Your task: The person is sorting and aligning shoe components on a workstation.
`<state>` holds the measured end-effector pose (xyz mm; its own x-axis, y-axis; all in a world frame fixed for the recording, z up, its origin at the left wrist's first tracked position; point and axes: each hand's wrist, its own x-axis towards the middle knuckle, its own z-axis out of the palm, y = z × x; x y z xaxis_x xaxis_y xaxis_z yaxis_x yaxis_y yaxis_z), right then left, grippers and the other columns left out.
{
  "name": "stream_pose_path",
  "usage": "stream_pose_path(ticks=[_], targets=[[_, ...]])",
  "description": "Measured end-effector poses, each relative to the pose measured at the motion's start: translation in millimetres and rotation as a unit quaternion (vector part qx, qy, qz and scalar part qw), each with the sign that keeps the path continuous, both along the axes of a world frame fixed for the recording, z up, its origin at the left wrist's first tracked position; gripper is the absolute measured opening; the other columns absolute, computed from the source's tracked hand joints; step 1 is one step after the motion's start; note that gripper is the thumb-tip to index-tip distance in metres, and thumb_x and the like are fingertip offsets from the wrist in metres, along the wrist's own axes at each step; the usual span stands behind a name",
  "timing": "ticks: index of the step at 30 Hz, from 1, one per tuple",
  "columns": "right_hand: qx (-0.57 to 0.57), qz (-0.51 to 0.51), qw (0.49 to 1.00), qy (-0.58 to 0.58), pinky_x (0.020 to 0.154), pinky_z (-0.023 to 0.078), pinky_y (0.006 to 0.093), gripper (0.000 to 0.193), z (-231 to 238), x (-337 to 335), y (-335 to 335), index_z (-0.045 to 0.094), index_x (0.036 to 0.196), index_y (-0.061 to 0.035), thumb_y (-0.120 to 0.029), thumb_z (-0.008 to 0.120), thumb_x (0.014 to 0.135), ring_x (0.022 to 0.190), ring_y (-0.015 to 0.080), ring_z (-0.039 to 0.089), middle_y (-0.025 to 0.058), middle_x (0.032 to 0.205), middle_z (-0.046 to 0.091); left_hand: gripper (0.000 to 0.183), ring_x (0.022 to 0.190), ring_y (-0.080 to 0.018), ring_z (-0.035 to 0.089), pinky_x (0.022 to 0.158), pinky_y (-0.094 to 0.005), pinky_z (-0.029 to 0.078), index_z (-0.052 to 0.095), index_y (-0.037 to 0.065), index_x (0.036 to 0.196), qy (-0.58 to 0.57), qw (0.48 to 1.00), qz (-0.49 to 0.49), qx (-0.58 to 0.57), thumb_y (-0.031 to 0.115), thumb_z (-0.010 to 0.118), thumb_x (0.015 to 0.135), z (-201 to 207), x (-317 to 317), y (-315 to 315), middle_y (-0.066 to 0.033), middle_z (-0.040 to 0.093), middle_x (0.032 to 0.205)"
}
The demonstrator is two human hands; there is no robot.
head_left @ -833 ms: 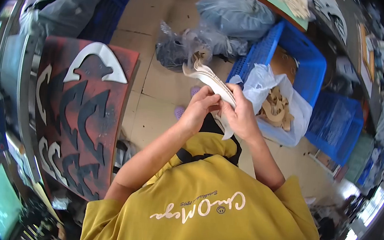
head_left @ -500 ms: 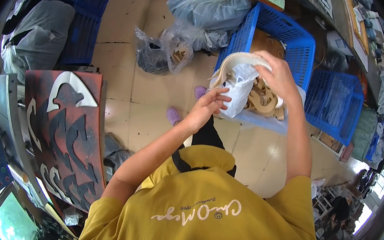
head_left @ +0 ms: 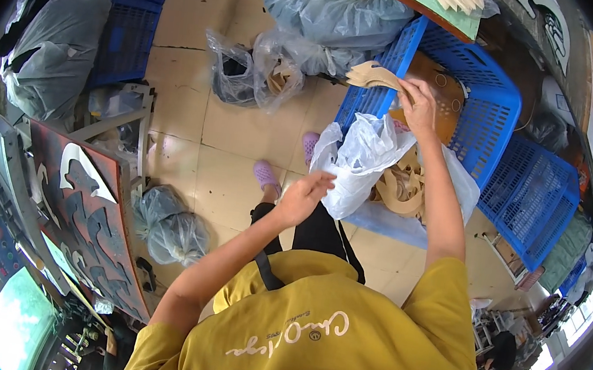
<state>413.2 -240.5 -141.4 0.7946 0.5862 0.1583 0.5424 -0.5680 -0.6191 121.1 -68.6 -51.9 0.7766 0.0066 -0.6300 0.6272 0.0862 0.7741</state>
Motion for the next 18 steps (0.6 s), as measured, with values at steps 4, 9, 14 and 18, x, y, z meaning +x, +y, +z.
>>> stream_pose_path(ticks=[4, 9, 14, 18], targets=[[0.002, -0.069, 0.992, 0.105, 0.077, 0.054, 0.0341, 0.015, 23.8, -8.4, 7.0, 0.077, 0.096, -0.0049, -0.007, 0.076, 0.080, 0.088, 0.0257, 0.067, 0.0087, 0.089, 0.067, 0.028, 0.103, -0.0347, 0.064, 0.091, -0.0428, 0.050, 0.061, 0.002, 0.119, -0.095, 0.988, -0.003, 0.119, 0.006, 0.050, 0.093, -4.6, 72.1, 1.0, -0.0176, 0.068, 0.111], [0.048, -0.063, 0.993, 0.086, 0.072, 0.052, 0.0333, 0.017, 29.8, -8.7, -14.8, 0.076, 0.097, -0.0017, -0.014, 0.075, 0.085, 0.080, 0.0220, 0.067, 0.0097, 0.094, 0.068, 0.030, 0.103, -0.0383, 0.061, 0.092, -0.0447, 0.048, 0.062, 0.005, 0.121, -0.257, 0.920, -0.059, 0.291, 0.005, 0.050, 0.094, -22.3, 143.5, -17.9, -0.0179, 0.065, 0.108], [0.105, -0.203, 0.969, 0.089, 0.066, 0.048, 0.0264, 0.013, 100.3, -27.7, -14.3, 0.074, 0.098, -0.0010, -0.004, 0.075, 0.085, 0.073, 0.0124, 0.061, 0.0059, 0.082, 0.067, 0.026, 0.103, -0.0325, 0.061, 0.091, -0.0422, 0.049, 0.061, 0.001, 0.115, -0.192, 0.965, -0.023, 0.178, 0.001, 0.052, 0.091, -15.7, 144.9, -26.6, -0.0172, 0.063, 0.110], [0.145, -0.160, 0.940, 0.262, 0.067, 0.050, 0.0267, 0.012, 140.7, -79.2, -14.0, 0.075, 0.097, -0.0010, -0.002, 0.074, 0.085, 0.073, 0.0126, 0.063, 0.0066, 0.084, 0.069, 0.016, 0.092, -0.0212, 0.061, 0.084, -0.0355, 0.050, 0.053, 0.001, 0.112, -0.087, 0.989, 0.116, -0.039, 0.006, 0.053, 0.096, 44.8, 132.8, -48.4, -0.0114, 0.061, 0.100]])
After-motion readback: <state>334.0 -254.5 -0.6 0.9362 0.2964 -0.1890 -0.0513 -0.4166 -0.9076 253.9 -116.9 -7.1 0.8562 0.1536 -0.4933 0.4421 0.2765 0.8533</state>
